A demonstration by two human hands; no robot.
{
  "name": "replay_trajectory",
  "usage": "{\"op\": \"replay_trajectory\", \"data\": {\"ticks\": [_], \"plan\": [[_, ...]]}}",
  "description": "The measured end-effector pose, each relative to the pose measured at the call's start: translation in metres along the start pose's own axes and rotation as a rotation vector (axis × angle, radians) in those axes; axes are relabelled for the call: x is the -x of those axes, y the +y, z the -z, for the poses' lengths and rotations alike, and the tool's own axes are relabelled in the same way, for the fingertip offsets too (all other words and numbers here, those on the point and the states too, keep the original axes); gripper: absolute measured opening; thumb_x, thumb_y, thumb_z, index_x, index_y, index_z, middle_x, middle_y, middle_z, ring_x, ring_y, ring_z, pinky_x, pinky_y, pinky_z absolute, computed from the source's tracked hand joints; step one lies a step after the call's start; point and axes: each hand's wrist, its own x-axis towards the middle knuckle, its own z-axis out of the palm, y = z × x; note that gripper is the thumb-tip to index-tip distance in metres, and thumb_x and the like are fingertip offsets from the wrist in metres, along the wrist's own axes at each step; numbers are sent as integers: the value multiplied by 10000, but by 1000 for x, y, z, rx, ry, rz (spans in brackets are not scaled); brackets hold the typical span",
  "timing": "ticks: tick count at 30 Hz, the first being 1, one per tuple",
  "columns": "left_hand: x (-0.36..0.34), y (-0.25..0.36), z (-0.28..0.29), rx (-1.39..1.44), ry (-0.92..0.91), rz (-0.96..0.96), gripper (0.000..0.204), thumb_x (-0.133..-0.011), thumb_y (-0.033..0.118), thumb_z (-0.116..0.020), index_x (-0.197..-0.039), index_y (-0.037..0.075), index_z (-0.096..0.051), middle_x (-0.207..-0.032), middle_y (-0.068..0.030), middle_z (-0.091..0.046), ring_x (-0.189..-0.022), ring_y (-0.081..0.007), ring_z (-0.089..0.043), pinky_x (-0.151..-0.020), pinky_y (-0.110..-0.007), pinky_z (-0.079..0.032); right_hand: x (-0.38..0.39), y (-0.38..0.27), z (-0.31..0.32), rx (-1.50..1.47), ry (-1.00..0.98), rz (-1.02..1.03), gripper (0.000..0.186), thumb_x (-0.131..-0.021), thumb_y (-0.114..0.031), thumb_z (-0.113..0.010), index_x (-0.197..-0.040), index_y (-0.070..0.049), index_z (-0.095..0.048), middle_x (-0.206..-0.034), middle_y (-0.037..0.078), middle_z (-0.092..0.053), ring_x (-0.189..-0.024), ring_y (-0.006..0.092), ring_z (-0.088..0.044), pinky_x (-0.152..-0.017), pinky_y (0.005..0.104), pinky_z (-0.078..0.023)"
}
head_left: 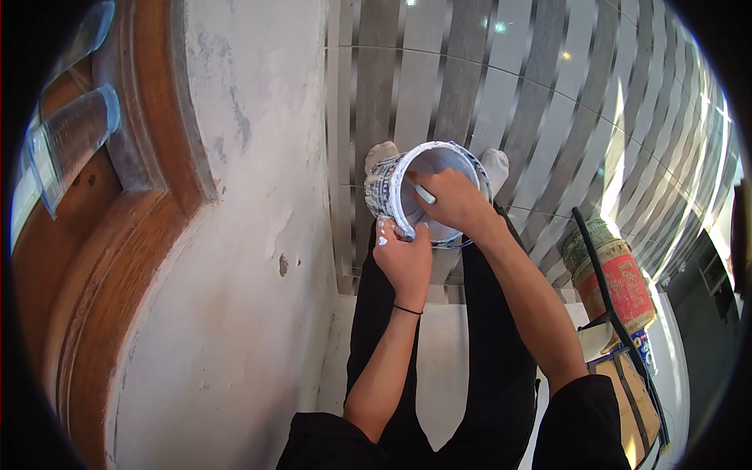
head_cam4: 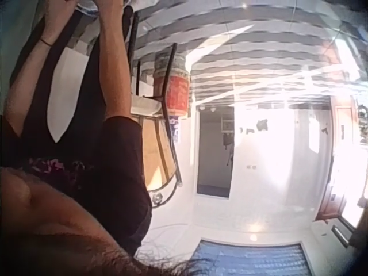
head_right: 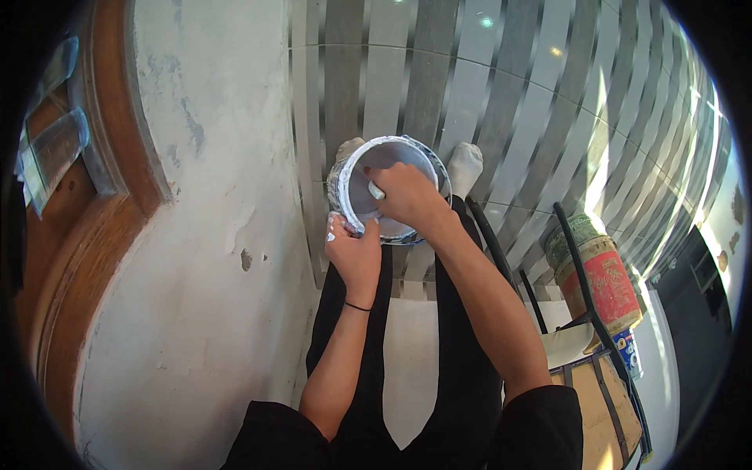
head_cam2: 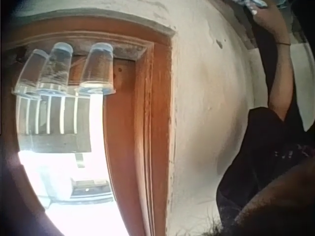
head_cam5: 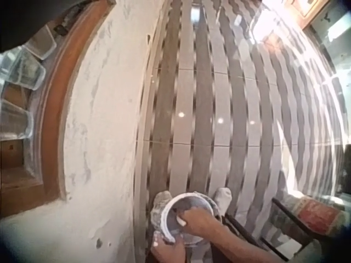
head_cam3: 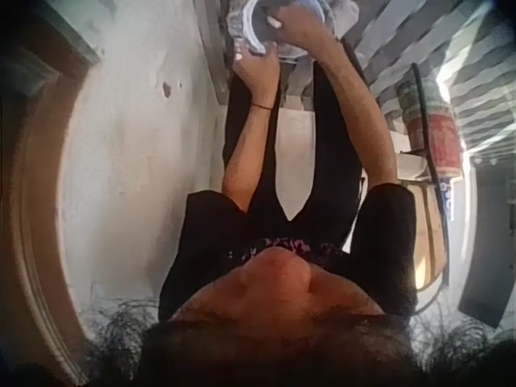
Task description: Painting a wall around a window frame with white paint using a brush.
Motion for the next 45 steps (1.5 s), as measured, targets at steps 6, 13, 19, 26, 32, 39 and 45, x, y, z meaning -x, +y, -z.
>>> {"op": "replay_trajectory", "data": {"ticks": [6,13,19,26,32,39,45], "plan": [[2,3,2,-3,4,31,232,-749,83,-670,-820,-28,-478,-662,-135,-541,-556,-271,-528,-565,-382,-450,6,-13,17,-56,15,-11,301,-843,-98,-651,-1134,-29,-687,-865,214,-693,-760,369,-669,-758,404,-528],[2,-2,2,64,70,15,232,-771,56,-662,-866,-18,-464,-716,-179,-569,-659,-384,-609,-625,-417,-474,38,-34,70,-545,33,-233,321,-863,-137,-702,-1164,-27,-698,-925,125,-722,-831,151,-644,-798,287,-502],[4,-7,1,85,72,47,223,-799,68,-625,-889,-29,-446,-740,-184,-542,-647,-353,-571,-647,-412,-472,57,-21,87,-807,79,-355,336,-893,-146,-683,-1193,7,-681,-972,125,-713,-877,146,-651,-822,271,-525],[2,-14,-2,200,143,15,260,-822,72,-608,-971,-91,-471,-853,-199,-557,-739,-322,-577,-717,-398,-467,60,-20,89,-870,132,-309,336,-892,-149,-683,-1192,3,-683,-962,128,-713,-880,147,-649,-823,268,-524],[1,-20,-1,164,143,-18,296,-820,85,-614,-996,-115,-484,-895,-218,-563,-803,-353,-585,-762,-404,-470,59,-17,77,-709,175,-284,323,-883,-172,-689,-1169,-22,-704,-895,73,-706,-816,102,-588,-756,254,-477],[3,-19,-3,145,95,46,325,-818,93,-607,-1023,-137,-501,-941,-242,-567,-847,-377,-590,-805,-416,-470,61,-21,76,-581,201,-297,319,-874,-181,-693,-1154,-31,-713,-873,76,-704,-773,106,-577,-721,262,-469],[-2,-24,-2,198,150,8,248,-810,86,-606,-937,-84,-477,-846,-196,-532,-731,-342,-546,-712,-423,-460,59,-29,89,-888,222,-300,342,-865,-177,-692,-1140,27,-700,-955,137,-712,-880,199,-671,-815,301,-535]]}}
